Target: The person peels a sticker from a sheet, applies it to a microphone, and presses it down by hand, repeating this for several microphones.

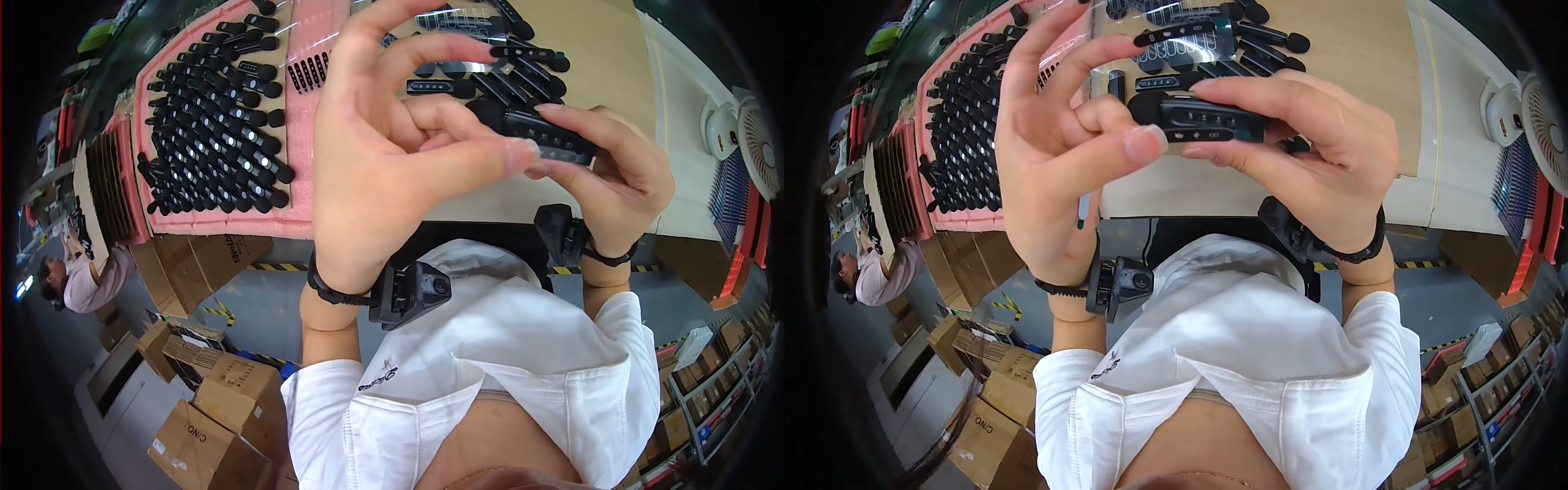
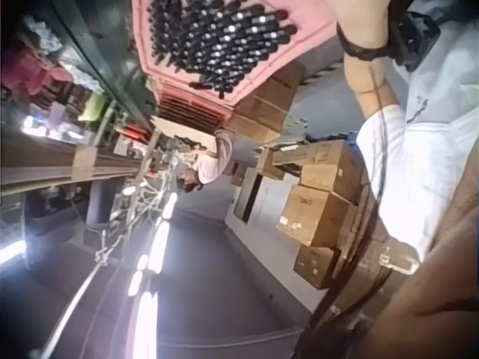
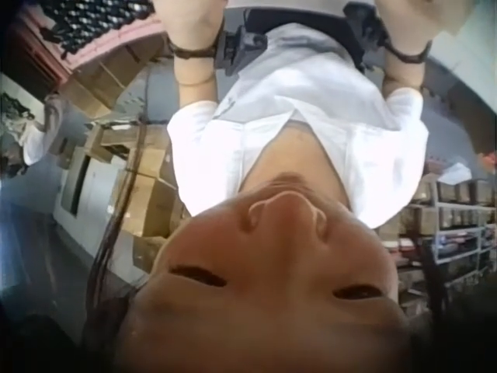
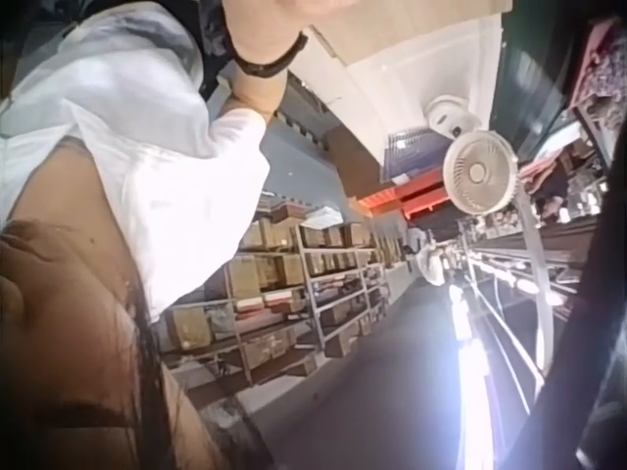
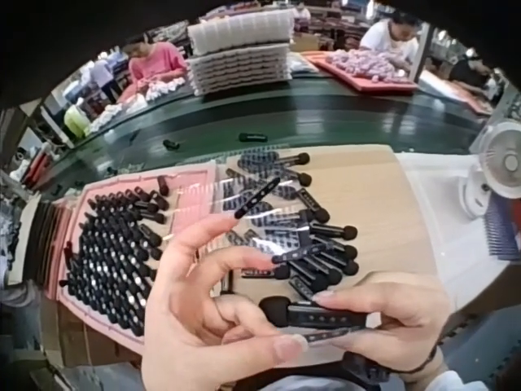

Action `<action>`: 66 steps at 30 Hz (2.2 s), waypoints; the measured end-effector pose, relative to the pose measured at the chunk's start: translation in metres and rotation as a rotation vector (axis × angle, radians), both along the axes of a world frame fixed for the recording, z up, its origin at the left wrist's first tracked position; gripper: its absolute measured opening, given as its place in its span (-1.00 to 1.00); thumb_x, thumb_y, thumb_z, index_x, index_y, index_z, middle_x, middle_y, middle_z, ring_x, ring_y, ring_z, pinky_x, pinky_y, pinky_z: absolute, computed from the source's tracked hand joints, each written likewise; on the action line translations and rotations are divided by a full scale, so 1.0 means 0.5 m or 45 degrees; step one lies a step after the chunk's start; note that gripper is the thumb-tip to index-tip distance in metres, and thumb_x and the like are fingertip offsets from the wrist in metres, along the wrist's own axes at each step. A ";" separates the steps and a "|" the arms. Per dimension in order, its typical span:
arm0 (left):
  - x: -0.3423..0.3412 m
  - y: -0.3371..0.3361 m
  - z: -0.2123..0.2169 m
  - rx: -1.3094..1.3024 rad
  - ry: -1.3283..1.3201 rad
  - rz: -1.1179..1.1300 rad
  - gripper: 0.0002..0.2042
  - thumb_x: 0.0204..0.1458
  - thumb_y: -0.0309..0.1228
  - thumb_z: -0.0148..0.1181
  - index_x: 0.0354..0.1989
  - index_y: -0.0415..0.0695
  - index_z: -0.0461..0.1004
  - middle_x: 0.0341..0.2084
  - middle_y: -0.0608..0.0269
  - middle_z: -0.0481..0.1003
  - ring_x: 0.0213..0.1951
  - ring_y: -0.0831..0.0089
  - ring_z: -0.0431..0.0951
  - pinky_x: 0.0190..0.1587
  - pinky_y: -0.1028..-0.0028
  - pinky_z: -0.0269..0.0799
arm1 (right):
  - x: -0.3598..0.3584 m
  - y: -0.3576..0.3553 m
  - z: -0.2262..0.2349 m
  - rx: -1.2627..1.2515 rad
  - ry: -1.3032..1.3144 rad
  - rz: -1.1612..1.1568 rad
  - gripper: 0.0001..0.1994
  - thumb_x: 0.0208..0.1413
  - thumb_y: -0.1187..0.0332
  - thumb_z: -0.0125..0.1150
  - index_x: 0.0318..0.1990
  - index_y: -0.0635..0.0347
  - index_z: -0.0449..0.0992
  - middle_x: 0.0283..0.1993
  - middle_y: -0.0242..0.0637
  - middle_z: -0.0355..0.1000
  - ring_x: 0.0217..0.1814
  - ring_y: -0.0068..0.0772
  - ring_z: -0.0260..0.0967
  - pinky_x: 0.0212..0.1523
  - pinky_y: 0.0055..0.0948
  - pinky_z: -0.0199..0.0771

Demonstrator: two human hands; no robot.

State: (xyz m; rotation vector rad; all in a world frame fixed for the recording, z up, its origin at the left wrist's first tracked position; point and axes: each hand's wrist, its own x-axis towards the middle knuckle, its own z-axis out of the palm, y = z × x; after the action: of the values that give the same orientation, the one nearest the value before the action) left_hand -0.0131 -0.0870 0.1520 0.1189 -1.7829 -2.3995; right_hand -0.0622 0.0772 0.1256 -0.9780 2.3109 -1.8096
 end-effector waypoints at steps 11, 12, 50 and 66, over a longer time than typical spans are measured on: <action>-0.015 0.010 -0.023 -0.029 -0.062 -0.007 -0.38 -0.34 -0.79 0.12 0.02 -0.27 0.10 -0.27 0.07 0.30 -0.43 0.53 0.40 -0.39 0.65 0.31 | -0.005 0.007 -0.006 0.077 0.139 -0.045 -0.67 -0.41 0.73 0.27 -0.33 0.47 0.47 -0.51 -0.19 0.39 -0.53 -0.49 0.37 -0.57 -0.69 0.28; -0.018 0.015 -0.022 -0.024 -0.060 -0.021 -0.38 -0.34 -0.79 0.12 0.02 -0.27 0.10 -0.28 0.08 0.30 -0.43 0.54 0.40 -0.40 0.65 0.31 | -0.006 0.010 -0.003 0.083 0.140 -0.058 -0.67 -0.41 0.73 0.27 -0.33 0.47 0.47 -0.51 -0.19 0.39 -0.53 -0.49 0.37 -0.57 -0.69 0.28; -0.087 -0.026 -0.068 -0.208 -0.012 0.133 -0.36 -0.25 -0.76 0.14 0.07 -0.18 0.03 -0.42 0.23 0.33 -0.39 0.60 0.37 -0.37 0.68 0.30 | -0.132 -0.026 -0.016 0.244 -0.168 0.291 -0.78 0.05 0.57 -0.08 -0.15 0.32 0.42 -0.39 -0.27 0.38 -0.38 -0.52 0.39 -0.37 -0.64 0.38; -0.041 -0.070 -0.059 -0.239 0.054 0.391 -0.45 -0.17 -0.70 0.09 0.06 -0.23 0.07 -0.32 0.15 0.41 -0.34 0.58 0.37 -0.28 0.66 0.25 | -0.658 0.023 -0.199 0.935 0.484 -0.394 -0.81 -0.01 0.34 0.10 -0.30 0.26 0.48 -0.50 -0.36 0.41 -0.42 -0.59 0.36 -0.46 -0.51 0.36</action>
State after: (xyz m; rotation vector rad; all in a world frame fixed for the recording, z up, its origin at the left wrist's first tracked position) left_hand -0.0335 -0.1222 0.1226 0.2944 -1.8095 -2.0013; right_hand -0.3914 0.0887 0.0261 -0.9116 3.1195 -0.6966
